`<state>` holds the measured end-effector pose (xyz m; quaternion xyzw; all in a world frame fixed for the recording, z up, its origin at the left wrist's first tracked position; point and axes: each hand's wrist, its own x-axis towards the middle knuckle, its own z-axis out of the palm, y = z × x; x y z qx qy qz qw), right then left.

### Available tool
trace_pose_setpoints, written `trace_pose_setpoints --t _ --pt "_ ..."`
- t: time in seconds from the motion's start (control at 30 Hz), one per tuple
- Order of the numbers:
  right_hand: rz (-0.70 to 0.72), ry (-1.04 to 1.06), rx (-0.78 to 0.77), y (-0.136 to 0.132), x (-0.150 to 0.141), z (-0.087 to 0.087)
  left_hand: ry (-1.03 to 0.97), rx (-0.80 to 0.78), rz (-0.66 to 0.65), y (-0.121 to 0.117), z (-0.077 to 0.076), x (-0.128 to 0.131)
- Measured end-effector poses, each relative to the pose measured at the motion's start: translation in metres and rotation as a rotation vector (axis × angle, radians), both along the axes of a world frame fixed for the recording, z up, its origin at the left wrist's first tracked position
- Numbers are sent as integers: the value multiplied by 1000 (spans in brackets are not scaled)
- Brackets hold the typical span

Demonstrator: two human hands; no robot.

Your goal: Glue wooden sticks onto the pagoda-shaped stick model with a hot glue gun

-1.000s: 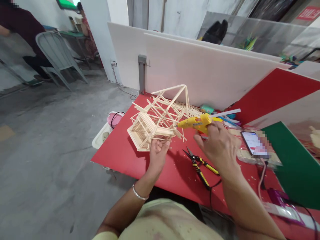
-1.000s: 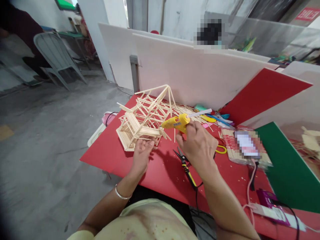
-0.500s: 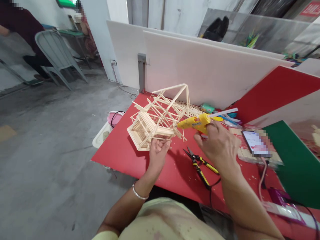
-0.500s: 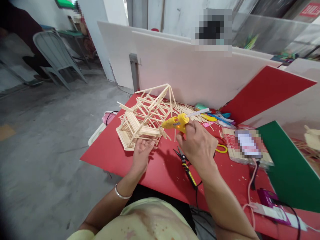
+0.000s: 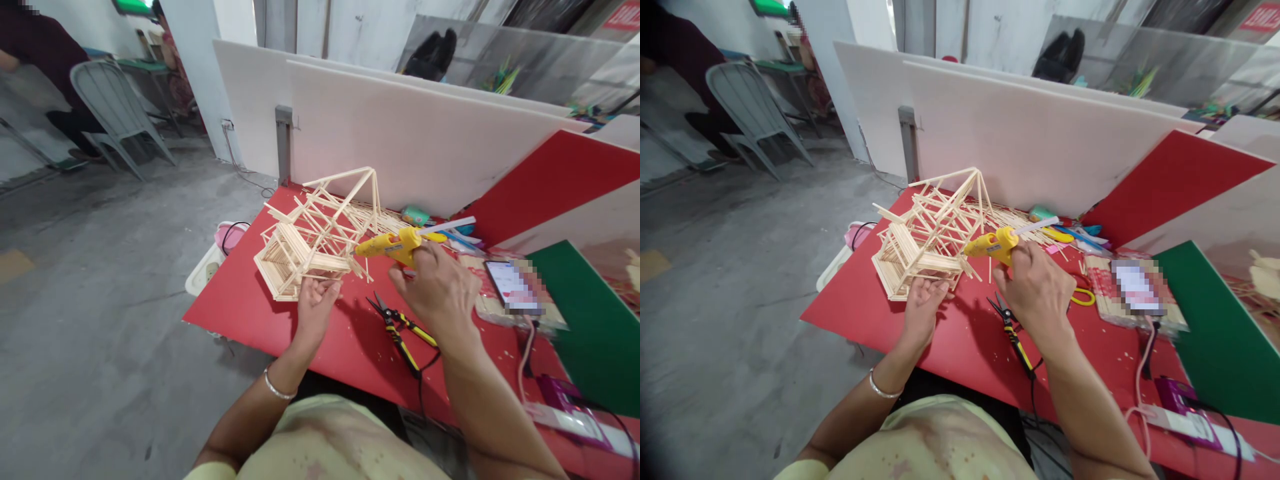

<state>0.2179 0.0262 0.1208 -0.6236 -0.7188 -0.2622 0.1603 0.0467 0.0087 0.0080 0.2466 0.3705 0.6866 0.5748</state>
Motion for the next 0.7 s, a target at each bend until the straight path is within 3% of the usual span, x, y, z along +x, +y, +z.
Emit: trace_pose_setpoints --t 0.7 --pt "15 26 -9 4 -2 -7 37 35 2 -2 0 -9"
